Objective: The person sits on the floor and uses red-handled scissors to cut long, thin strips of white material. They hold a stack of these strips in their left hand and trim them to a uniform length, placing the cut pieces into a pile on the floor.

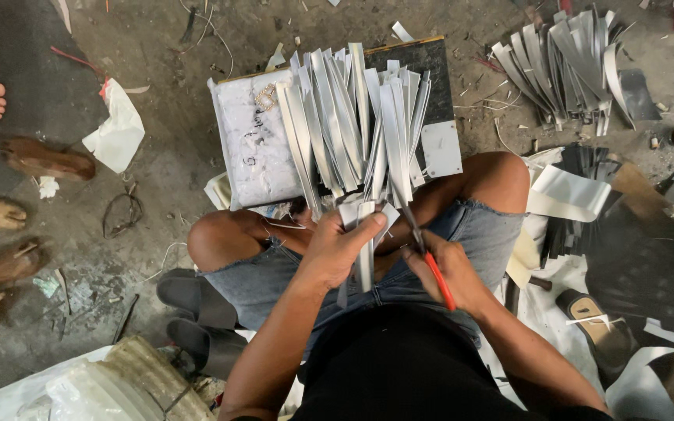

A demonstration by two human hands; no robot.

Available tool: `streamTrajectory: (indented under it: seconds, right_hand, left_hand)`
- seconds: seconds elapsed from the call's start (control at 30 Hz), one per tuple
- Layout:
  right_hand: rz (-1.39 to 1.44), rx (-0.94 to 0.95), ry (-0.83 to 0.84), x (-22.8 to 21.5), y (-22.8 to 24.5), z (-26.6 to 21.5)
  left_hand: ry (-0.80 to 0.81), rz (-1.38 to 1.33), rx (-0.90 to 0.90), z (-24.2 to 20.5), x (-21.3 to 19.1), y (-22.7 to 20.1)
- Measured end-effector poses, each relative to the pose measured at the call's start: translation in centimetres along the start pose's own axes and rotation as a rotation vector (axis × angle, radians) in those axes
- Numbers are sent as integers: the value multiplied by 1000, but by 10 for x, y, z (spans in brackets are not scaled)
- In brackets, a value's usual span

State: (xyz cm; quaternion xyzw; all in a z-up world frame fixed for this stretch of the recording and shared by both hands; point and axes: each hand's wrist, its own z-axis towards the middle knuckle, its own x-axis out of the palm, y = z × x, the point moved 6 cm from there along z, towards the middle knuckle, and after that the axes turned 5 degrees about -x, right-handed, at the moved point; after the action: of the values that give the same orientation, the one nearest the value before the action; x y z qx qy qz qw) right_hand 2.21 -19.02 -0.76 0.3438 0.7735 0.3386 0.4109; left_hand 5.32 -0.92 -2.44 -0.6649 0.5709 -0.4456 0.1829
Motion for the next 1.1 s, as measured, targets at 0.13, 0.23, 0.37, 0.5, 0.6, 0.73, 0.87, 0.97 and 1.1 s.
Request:
streamTrajectory:
  seconds: [0.13, 0.23, 0.37, 0.5, 0.6, 0.73, 0.87, 0.97, 1.1]
  right_hand:
    - [326, -378, -179, 3, 17, 13]
    - [367, -233, -299, 9, 13, 29]
    - [421, -274, -340, -22, 29, 58]
    - [299, -362, -415, -67, 50, 88]
    - [3, -424, -497, -80, 57, 87]
    - [-25, -266, -372, -51, 25, 60]
    - [290, -182, -107, -12, 4, 28]
    - [466, -34, 17, 11, -12, 16]
    - [473, -225, -121, 14, -13, 8]
  left_hand:
    - [-42, -145, -25, 8, -2, 15]
    - [-12, -253, -14, 13, -3, 16]
    - [-79, -274, -92, 8, -26, 5]
    - [52, -382, -194, -3, -38, -1]
    - [156, -567, -326, -7, -24, 12]
    - [175, -514, -254, -11, -18, 23]
    - [87, -362, -192, -6, -15, 22]
    - [50, -257, -160, 0, -14, 18]
    - [67, -131, -87, 0, -6, 23]
